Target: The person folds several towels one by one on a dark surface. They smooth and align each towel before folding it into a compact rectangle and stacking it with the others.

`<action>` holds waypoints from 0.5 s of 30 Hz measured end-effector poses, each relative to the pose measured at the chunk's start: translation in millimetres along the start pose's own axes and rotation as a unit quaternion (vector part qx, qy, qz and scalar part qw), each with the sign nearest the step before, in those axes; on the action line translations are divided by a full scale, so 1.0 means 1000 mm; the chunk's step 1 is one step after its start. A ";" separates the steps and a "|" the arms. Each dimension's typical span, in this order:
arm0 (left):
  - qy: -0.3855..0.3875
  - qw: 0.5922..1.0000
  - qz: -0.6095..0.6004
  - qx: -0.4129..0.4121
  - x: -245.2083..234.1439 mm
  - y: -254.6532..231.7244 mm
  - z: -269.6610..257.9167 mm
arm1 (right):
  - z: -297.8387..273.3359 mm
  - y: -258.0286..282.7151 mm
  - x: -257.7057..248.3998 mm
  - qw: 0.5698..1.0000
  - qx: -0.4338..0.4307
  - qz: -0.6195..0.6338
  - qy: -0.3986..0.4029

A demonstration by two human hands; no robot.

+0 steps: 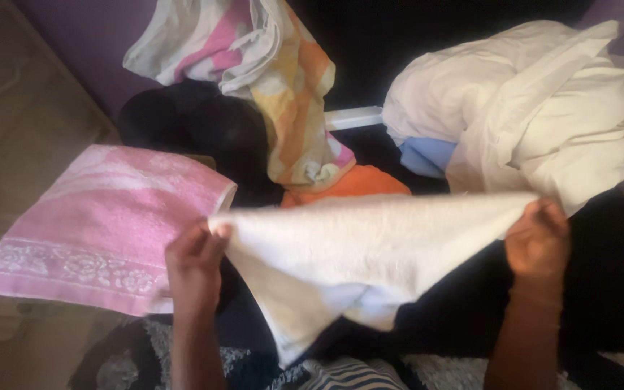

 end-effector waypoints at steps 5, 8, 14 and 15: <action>-0.039 0.987 -0.152 0.034 0.001 -0.055 0.024 | 0.033 0.041 0.055 0.995 -0.082 -0.055 -0.013; -0.057 0.983 -0.176 0.020 0.002 -0.065 0.033 | 0.046 0.053 0.069 0.986 -0.120 -0.106 -0.043; -0.049 0.985 -0.124 0.111 -0.006 -0.099 0.058 | 0.074 0.078 0.090 0.974 -0.159 -0.151 -0.058; -0.046 0.985 -0.107 0.124 -0.008 -0.104 0.062 | 0.076 0.083 0.096 0.972 -0.168 -0.157 -0.051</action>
Point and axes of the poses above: each hand's wrist, its own z-axis towards the middle knuckle, its own x-axis out of the palm, y = z × x, the point moved 9 cm from there along z, towards the middle knuckle, and after that the axes turned 8 degrees about y, right-handed, at the moved point
